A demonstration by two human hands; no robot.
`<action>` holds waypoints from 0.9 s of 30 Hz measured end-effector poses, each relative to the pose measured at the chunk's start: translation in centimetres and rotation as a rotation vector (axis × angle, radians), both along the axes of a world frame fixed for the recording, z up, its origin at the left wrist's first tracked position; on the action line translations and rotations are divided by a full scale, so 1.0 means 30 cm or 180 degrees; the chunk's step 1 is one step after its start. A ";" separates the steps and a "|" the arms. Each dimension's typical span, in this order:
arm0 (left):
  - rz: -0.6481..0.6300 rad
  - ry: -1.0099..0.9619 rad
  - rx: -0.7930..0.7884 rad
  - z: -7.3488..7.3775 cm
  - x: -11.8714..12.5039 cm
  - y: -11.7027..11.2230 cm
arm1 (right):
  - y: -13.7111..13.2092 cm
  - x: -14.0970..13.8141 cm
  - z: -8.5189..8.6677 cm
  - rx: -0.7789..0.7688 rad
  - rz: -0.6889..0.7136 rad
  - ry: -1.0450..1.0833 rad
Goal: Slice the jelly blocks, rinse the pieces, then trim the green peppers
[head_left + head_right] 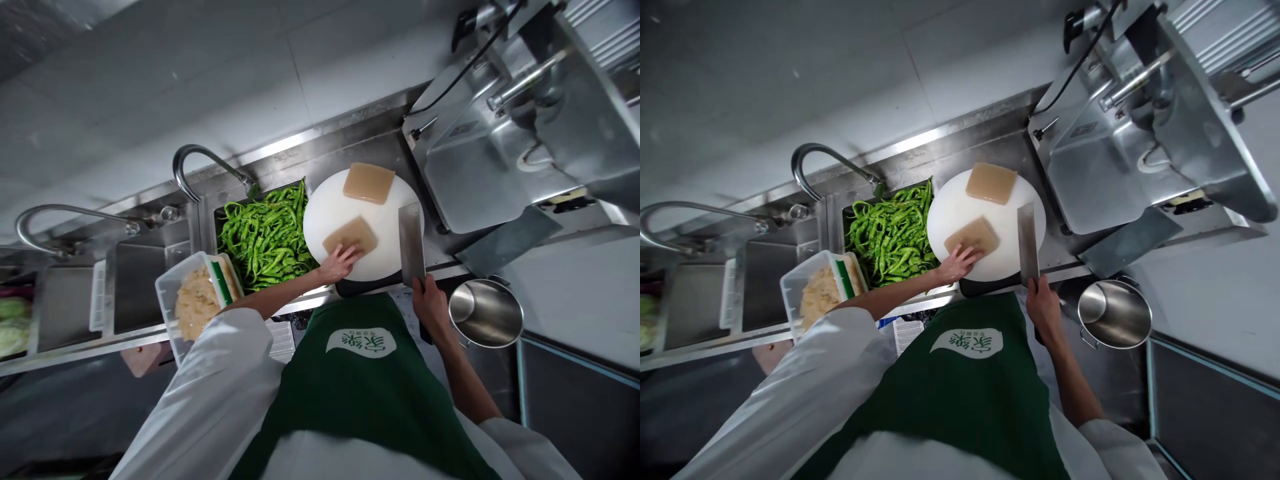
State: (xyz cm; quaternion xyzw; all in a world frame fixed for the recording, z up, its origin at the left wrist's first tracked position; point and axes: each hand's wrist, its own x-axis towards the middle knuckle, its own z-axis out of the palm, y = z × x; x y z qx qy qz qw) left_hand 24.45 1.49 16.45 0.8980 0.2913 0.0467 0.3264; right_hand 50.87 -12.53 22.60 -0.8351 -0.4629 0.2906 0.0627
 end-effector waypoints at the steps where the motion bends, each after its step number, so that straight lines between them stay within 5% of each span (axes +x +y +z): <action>1: -0.0139 0.0234 0.0160 0.004 0.004 0.002 | 0.000 0.007 0.000 0.0002 -0.0016 0.0052; 6: -0.0760 0.1089 0.1004 0.003 0.010 0.004 | 0.013 0.060 -0.003 0.0059 0.0093 0.0089; 9: -0.0557 0.1005 0.1201 -0.009 -0.039 -0.022 | 0.024 0.089 -0.012 0.0058 0.0232 0.0072; 13: 0.0519 0.0490 0.1251 0.001 -0.232 -0.108 | 0.032 0.117 -0.031 0.0019 0.0427 -0.0064; 19: 0.2969 0.0670 0.1229 0.031 -0.596 -0.226 | 0.043 0.169 -0.073 -0.0125 0.0935 -0.0254; 24: 0.3356 0.1899 -0.0005 0.025 -0.659 -0.251 | 0.056 0.199 -0.109 -0.0275 0.1317 -0.0360; 27: 0.3548 0.2221 -0.0266 0.014 -0.658 -0.243 | 0.067 0.202 -0.122 -0.0396 0.1398 -0.0411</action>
